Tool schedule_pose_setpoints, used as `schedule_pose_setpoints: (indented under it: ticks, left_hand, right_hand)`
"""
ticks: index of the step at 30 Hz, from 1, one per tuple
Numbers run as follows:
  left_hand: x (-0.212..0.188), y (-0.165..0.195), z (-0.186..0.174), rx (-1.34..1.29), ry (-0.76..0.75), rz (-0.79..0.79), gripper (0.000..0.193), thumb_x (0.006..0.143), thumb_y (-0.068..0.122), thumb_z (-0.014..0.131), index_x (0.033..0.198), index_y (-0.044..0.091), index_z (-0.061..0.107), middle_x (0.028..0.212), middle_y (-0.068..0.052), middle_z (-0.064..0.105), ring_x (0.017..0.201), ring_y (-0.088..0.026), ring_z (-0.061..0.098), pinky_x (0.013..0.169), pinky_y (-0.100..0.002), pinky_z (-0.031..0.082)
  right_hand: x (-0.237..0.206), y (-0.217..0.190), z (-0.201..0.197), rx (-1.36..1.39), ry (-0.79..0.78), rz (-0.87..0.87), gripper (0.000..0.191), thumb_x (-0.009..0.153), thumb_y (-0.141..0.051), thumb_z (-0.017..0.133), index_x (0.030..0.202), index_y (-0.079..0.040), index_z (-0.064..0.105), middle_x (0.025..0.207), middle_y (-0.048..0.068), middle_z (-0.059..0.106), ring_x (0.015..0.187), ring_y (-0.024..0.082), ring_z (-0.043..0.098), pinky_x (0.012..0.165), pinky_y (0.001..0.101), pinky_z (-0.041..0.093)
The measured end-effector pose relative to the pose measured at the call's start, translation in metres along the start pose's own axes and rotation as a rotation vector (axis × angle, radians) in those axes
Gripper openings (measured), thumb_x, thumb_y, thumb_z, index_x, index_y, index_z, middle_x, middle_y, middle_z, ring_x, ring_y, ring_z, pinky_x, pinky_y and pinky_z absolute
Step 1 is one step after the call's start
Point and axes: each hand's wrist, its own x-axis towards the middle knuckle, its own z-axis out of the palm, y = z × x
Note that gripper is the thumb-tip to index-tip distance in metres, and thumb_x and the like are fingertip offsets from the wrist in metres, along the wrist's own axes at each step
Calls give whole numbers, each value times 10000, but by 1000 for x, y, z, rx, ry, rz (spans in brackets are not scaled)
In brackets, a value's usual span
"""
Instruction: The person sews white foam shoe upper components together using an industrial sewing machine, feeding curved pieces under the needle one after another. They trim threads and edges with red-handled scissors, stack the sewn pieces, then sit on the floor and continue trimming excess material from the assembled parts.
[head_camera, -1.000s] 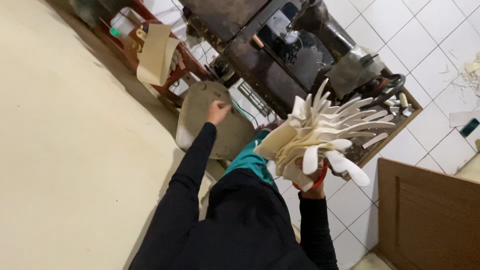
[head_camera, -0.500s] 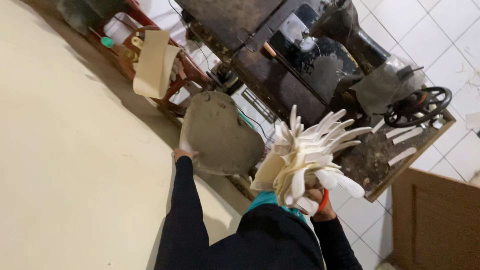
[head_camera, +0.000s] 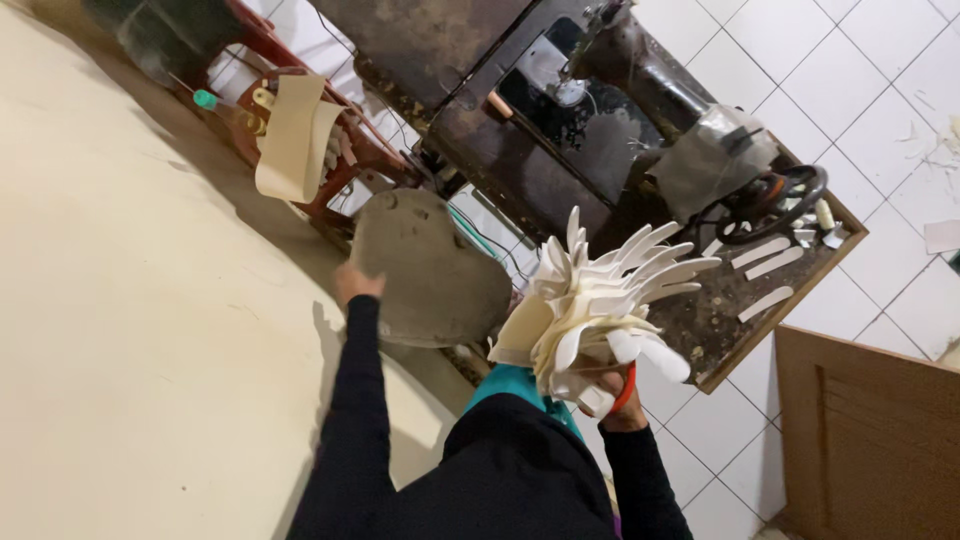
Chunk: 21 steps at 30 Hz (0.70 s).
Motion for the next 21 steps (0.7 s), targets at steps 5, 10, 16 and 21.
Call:
schedule_pose_setpoints:
  ticks: [5,10,16,21]
  left_hand:
    - [-89,144,37,-1041,-399,714,400,1003,322,650,1315,73,661,1249,-46,722,1076,-117,668,852,-288,526]
    - [-195,254,34,-899,-1360,852,528,1056,321,509,1509,54,552,1387,-95,684,1266,-165,599,1100,-304,470]
    - [-300,335,29,-772,-1670,1086,902,780,296,912,1508,-13,477,1479,-138,603,1351,-218,536,1181,-373,407]
    - [-407,397,50,-645,-1814,1184,930,739,314,932,1494,3,486,1456,-121,604,1325,-226,569,1135,-397,472]
  right_hand:
    - [3,-12,-41,-60,73,-76,589,951,-211,720,1445,6,483,1292,179,635,1141,309,640,930,469,537]
    - [-40,-78,-102,209,141,-107,596,965,-290,672,1437,7,462,1302,202,622,1159,338,633,959,489,538]
    - [-133,-154,-180,85,319,-263,610,974,-299,661,1455,-2,432,1312,220,598,1174,362,617,968,513,537]
    - [-208,-195,-224,-98,462,-361,622,981,-307,652,1469,-9,407,1320,235,578,1186,382,604,976,533,536]
